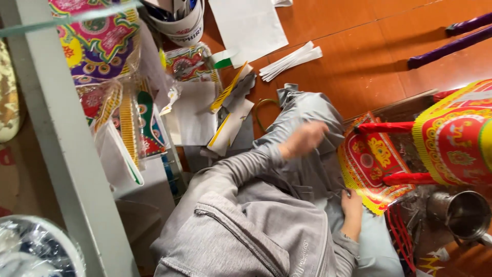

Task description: Assembling and decorating a large paper horse figure.

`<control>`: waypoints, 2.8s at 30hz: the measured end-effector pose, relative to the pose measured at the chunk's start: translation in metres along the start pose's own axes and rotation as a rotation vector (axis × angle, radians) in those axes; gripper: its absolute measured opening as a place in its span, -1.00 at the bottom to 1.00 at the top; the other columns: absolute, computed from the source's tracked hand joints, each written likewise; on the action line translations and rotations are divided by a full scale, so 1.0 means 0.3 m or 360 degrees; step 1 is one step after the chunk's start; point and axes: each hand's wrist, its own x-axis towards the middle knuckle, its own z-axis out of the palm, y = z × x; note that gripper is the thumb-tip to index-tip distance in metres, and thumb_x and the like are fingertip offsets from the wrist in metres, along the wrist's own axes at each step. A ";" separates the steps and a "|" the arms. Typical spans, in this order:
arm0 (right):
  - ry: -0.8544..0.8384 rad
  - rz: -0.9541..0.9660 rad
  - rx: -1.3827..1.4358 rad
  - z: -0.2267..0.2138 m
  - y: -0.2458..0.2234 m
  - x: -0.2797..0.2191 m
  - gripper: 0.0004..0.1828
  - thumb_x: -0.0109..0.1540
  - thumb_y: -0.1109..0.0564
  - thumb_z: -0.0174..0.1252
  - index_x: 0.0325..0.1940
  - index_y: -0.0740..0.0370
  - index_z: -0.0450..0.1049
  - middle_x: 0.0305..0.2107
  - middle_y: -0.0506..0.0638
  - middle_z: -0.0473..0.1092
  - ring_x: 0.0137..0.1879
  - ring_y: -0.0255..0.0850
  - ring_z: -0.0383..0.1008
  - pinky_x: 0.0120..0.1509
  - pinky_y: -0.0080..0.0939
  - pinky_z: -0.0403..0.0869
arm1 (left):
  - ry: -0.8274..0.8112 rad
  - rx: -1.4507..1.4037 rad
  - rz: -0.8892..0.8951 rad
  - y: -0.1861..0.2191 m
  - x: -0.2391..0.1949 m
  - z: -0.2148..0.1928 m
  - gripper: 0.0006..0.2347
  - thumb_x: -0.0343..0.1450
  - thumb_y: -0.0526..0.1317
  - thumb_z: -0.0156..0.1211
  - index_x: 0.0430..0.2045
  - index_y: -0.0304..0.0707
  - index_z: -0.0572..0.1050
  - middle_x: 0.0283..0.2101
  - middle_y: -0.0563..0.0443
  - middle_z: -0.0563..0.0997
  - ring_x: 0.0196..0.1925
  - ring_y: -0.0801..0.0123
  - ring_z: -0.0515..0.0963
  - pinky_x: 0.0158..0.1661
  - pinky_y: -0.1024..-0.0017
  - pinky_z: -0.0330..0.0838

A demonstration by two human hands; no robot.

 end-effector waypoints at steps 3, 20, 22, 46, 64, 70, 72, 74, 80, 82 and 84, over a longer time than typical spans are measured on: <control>-0.0006 0.0034 0.0074 0.013 0.020 0.016 -0.54 0.29 -0.10 0.18 0.09 0.28 0.57 -0.19 0.36 0.55 0.00 0.25 0.56 0.12 0.12 0.49 | -0.0838 0.0203 0.0199 -0.021 -0.089 0.130 -0.92 0.41 -0.25 0.14 -0.31 -0.22 0.46 -0.38 -0.20 0.57 -0.27 -0.06 0.59 -0.22 0.07 0.45; 0.0071 0.0205 0.0039 0.061 0.045 0.019 -0.57 0.29 -0.14 0.17 0.04 0.21 0.62 -0.18 0.33 0.55 0.01 0.24 0.56 0.10 0.14 0.51 | -0.1246 0.0600 0.0346 -0.074 -0.158 0.247 -0.90 0.41 -0.21 0.11 -0.36 -0.23 0.41 -0.54 -0.15 0.59 -0.41 -0.05 0.63 -0.37 0.02 0.44; 0.0063 0.0153 0.0102 0.051 0.034 0.027 -0.60 0.29 -0.12 0.16 0.00 0.22 0.62 -0.19 0.32 0.56 0.01 0.24 0.57 0.11 0.14 0.52 | -0.1414 0.0730 0.0118 -0.109 -0.155 0.326 -0.81 0.32 -0.22 0.11 -0.28 -0.28 0.38 -0.59 -0.19 0.57 -0.52 -0.08 0.63 -0.55 -0.01 0.43; 0.0118 0.0250 0.0181 -0.041 -0.106 -0.028 -0.66 0.27 -0.06 0.17 -0.03 0.20 0.61 -0.18 0.30 0.55 0.01 0.22 0.55 0.09 0.10 0.51 | -0.1243 0.0421 0.0178 -0.063 -0.111 0.266 -0.90 0.41 -0.18 0.10 -0.33 -0.16 0.45 -0.57 -0.17 0.58 -0.52 -0.10 0.59 -0.47 -0.04 0.41; 0.0483 0.0020 -0.0099 0.072 -0.178 -0.012 -0.71 0.29 -0.09 0.17 -0.08 0.11 0.61 -0.12 0.11 0.53 0.04 0.17 0.49 0.07 0.15 0.45 | -0.1339 0.0533 0.0136 -0.049 -0.110 0.259 -0.88 0.47 -0.17 0.09 -0.29 -0.21 0.45 -0.56 -0.22 0.58 -0.50 -0.12 0.59 -0.45 -0.03 0.41; 0.0410 -0.0022 -0.0024 0.059 -0.159 -0.007 -0.69 0.29 -0.11 0.14 -0.06 0.10 0.60 -0.10 0.09 0.54 0.03 0.17 0.50 0.10 0.12 0.47 | -0.0747 -0.0488 -0.0322 -0.015 -0.006 0.166 -0.88 0.41 -0.29 0.16 -0.21 -0.22 0.53 -0.41 -0.15 0.62 -0.41 0.07 0.64 -0.36 0.27 0.53; 0.0400 -0.0073 -0.0012 0.063 -0.140 -0.007 -0.69 0.30 -0.10 0.14 -0.06 0.12 0.60 -0.11 0.11 0.53 0.04 0.17 0.50 0.11 0.13 0.47 | -0.0504 -0.0257 -0.0350 -0.046 0.074 0.081 -0.87 0.45 -0.30 0.14 -0.17 -0.23 0.53 -0.37 -0.16 0.65 -0.39 0.08 0.65 -0.34 0.27 0.51; 0.0359 -0.0142 0.0005 0.067 -0.139 -0.022 -0.68 0.30 -0.10 0.14 -0.06 0.14 0.59 -0.11 0.12 0.53 0.05 0.17 0.50 0.11 0.13 0.47 | -0.0249 -0.0001 -0.0405 -0.104 0.106 -0.032 -0.86 0.49 -0.31 0.13 -0.12 -0.24 0.54 -0.33 -0.17 0.67 -0.36 0.08 0.66 -0.31 0.28 0.50; 0.0305 -0.0155 0.0031 0.052 -0.152 -0.001 -0.71 0.33 -0.04 0.13 -0.03 0.17 0.59 -0.10 0.17 0.52 0.06 0.20 0.49 0.14 0.13 0.46 | 0.0153 0.0406 -0.0572 -0.376 0.044 -0.419 -0.80 0.45 -0.37 0.07 -0.09 -0.30 0.54 -0.15 -0.22 0.66 -0.10 0.01 0.67 -0.12 0.21 0.55; 0.0331 -0.0184 0.0036 0.054 -0.137 -0.003 -0.71 0.35 -0.03 0.14 -0.02 0.20 0.58 -0.10 0.20 0.51 0.06 0.20 0.48 0.16 0.13 0.45 | 0.0197 0.0775 -0.0689 -0.479 -0.015 -0.520 -0.80 0.39 -0.35 0.18 -0.13 -0.33 0.57 -0.05 -0.28 0.59 0.05 -0.10 0.56 0.03 0.08 0.47; 0.0311 -0.0175 0.0035 0.048 -0.145 -0.004 -0.70 0.35 -0.03 0.13 -0.01 0.20 0.58 -0.09 0.20 0.51 0.07 0.20 0.48 0.15 0.13 0.45 | 0.0227 0.0847 -0.0849 -0.549 -0.064 -0.596 -0.77 0.37 -0.33 0.20 -0.10 -0.32 0.57 0.03 -0.29 0.56 0.13 -0.12 0.52 0.13 0.07 0.41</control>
